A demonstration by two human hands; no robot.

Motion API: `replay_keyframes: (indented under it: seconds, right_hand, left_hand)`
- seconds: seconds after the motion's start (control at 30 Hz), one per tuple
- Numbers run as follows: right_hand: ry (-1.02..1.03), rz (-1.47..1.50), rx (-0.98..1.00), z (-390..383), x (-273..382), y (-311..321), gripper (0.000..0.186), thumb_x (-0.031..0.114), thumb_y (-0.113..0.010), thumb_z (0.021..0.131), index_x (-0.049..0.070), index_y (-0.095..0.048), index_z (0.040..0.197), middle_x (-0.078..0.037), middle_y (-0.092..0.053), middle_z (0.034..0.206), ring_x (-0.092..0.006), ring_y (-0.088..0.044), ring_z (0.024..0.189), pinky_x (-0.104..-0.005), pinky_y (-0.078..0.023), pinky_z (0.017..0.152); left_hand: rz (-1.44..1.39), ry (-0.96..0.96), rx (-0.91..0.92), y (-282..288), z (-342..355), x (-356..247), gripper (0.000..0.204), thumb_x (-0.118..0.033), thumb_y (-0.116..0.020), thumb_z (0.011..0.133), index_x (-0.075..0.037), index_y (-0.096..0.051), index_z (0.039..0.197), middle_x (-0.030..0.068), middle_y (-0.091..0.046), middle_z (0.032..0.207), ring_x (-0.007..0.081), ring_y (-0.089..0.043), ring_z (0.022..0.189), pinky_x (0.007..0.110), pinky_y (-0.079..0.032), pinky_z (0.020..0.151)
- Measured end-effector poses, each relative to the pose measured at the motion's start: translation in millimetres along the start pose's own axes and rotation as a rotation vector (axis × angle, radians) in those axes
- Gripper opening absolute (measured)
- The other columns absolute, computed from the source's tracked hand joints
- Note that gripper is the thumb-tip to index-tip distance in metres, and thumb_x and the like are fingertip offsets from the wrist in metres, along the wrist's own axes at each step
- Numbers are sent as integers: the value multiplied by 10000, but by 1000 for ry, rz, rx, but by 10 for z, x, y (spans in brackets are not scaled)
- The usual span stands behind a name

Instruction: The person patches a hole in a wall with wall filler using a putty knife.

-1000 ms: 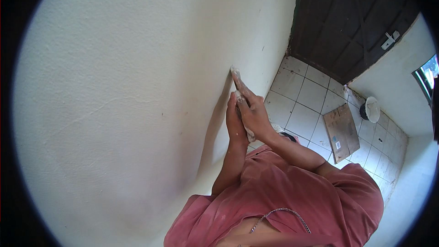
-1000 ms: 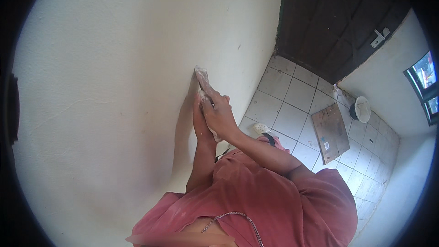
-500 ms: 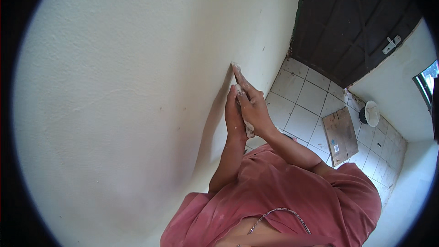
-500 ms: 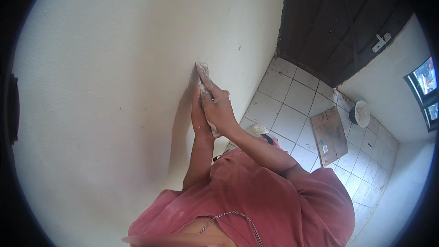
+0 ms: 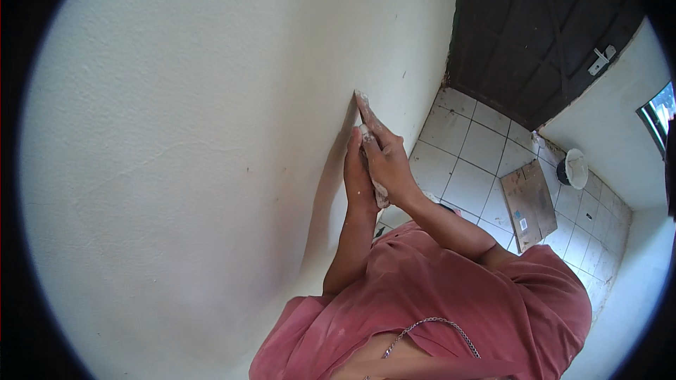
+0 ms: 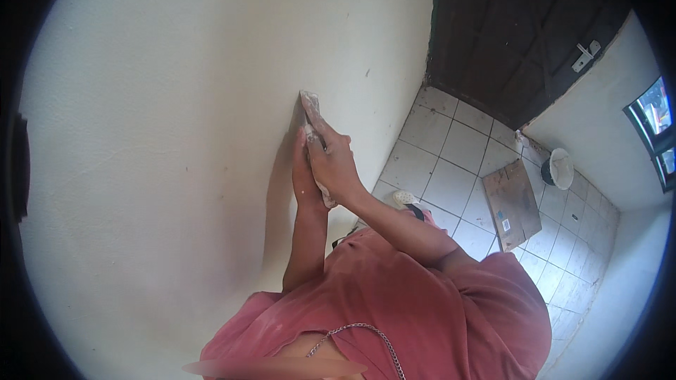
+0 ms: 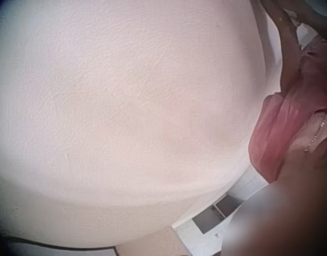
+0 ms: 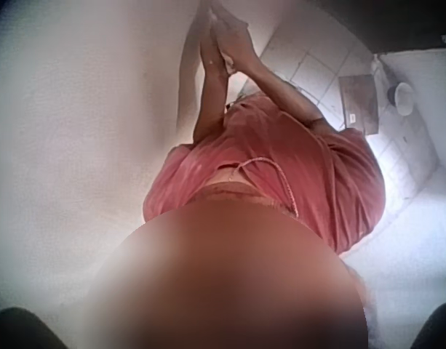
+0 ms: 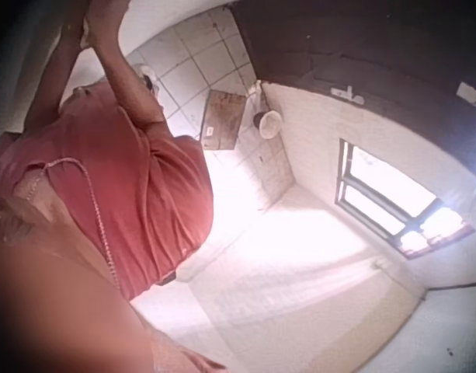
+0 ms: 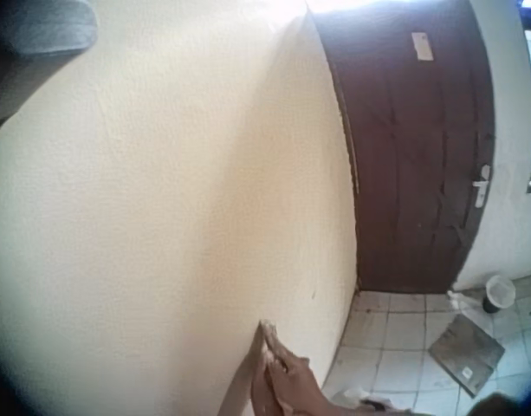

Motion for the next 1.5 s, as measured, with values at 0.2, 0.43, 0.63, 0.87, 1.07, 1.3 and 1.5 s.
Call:
replay_keyframes:
  seconds: [0.2,0.43,0.63,0.87,1.07,1.3,1.5]
  right_hand:
    - [2,-34,18,88,-49,-7,517,47,-387,886,157,-367,1390,-155,-458,1352,-279,-490,1202,-300,-359,994]
    - [41,3,26,-38,-86,-10,512,22,-380,880,140,-389,1378,-157,-444,1364,-269,-454,1241,-295,-338,1004]
    - [-42,-19,89,-56,-36,13,506,50,-363,893,136,-361,1392,-151,-424,1383,-257,-415,1273,-290,-327,1011]
    - [-56,104,12,5,-6,-17,523,46,-381,879,136,-357,1394,-158,-423,1380,-277,-422,1266,-316,-326,1017]
    - [33,-64,-12,-7,-7,-7,511,40,-383,876,127,-386,1379,-169,-460,1349,-264,-479,1214,-303,-338,1002]
    - [-72,31,31,-42,-195,-25,530,29,-381,872,125,-361,1393,-183,-449,1353,-269,-455,1237,-301,-314,1023]
    - [5,15,40,-34,-193,-42,535,16,-369,875,118,-342,1400,-166,-388,1403,-274,-365,1307,-296,-276,1055]
  left_hand:
    - [-14,-23,-41,-6,24,20,417,-423,-409,949,-41,-526,1065,79,-584,946,140,-569,848,286,-465,742]
    - [-3,-31,-32,-6,-45,79,397,-421,-416,948,-51,-530,1038,59,-573,928,124,-564,818,272,-462,721]
    - [-8,-19,-43,-34,-107,61,412,-429,-405,948,-49,-525,1052,80,-585,927,146,-570,834,285,-458,747]
    - [11,-12,4,18,6,42,423,-417,-399,953,-38,-523,1093,77,-579,955,163,-571,853,296,-458,774]
    - [7,2,19,48,54,13,420,-408,-402,953,-45,-501,1140,83,-573,954,149,-559,877,287,-446,797]
    - [-53,31,-59,165,17,161,367,-400,-404,952,-62,-522,1032,75,-576,932,151,-561,849,285,-454,762]
    - [-20,9,-100,146,-5,140,369,-414,-428,942,-64,-524,1013,60,-554,892,144,-548,814,295,-451,733]
Point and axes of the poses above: each hand's wrist, its own z-axis towards the middle knuckle, its own y-axis out of the back of the hand, x = y × z, the point moved 4 cm from there along z, towards the middle knuckle
